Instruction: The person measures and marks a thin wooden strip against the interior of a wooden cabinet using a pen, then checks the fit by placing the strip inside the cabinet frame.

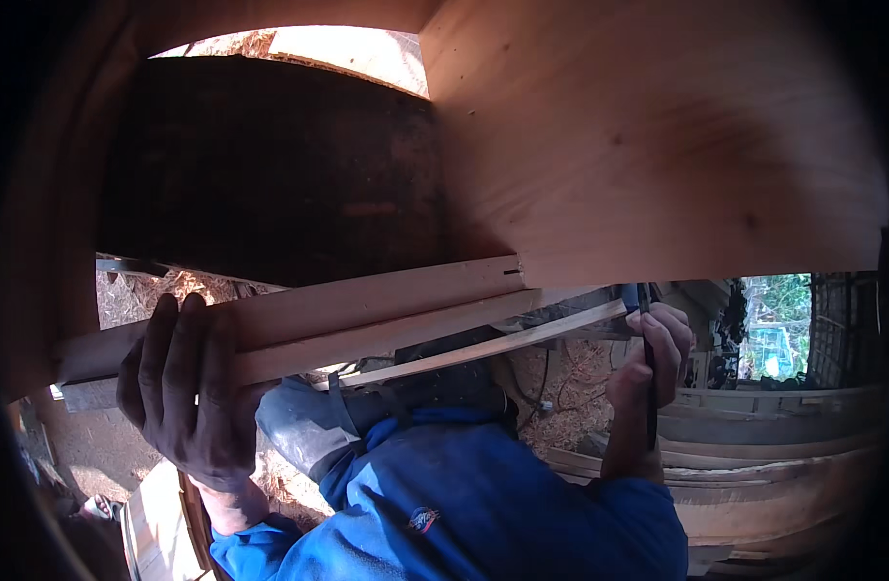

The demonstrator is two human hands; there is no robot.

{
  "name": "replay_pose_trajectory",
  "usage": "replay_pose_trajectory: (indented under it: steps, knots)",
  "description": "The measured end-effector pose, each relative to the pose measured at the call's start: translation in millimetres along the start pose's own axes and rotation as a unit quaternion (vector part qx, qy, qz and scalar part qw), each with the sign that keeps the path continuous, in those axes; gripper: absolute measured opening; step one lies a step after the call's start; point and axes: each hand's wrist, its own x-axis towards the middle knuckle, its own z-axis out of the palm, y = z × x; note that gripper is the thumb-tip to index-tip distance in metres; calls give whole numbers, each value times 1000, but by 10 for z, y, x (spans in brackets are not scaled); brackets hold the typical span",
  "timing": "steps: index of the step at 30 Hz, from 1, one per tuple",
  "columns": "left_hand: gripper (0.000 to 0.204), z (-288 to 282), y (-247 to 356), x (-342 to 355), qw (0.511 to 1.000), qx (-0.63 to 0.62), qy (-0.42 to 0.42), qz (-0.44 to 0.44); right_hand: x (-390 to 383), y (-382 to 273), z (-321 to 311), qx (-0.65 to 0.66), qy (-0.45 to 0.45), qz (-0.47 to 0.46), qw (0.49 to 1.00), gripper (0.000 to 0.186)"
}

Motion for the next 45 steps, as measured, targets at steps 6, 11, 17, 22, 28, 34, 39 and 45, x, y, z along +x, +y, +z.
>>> replay_pose_trajectory:
  steps: [6,11,17,22,28,34,39,45]
  knots:
    - [53,6,-30,-51,1000,16,12,-7,507,-317,7,292,-88,96,947,22]
    - [52,17,-73,-29,1000,-13,7,27,472,-413,183,414,-82,219,880,11]
    - [54,17,-171,-59,997,-1,1,75,492,-275,190,353,-142,220,898,22]
    - [53,-1,-132,33,996,-2,17,87,402,-290,183,400,-130,281,862,14]
    - [48,-26,-76,24,997,-12,13,70,439,-194,311,391,-118,175,896,18]
    - [48,-31,-62,-3,999,-17,21,42,410,-193,345,366,-96,143,915,26]
    - [50,-20,-24,20,999,-16,31,20,448,-200,365,346,-83,124,926,26]
    - [49,-31,-15,12,999,-10,29,16,453,-194,362,343,-78,118,929,24]
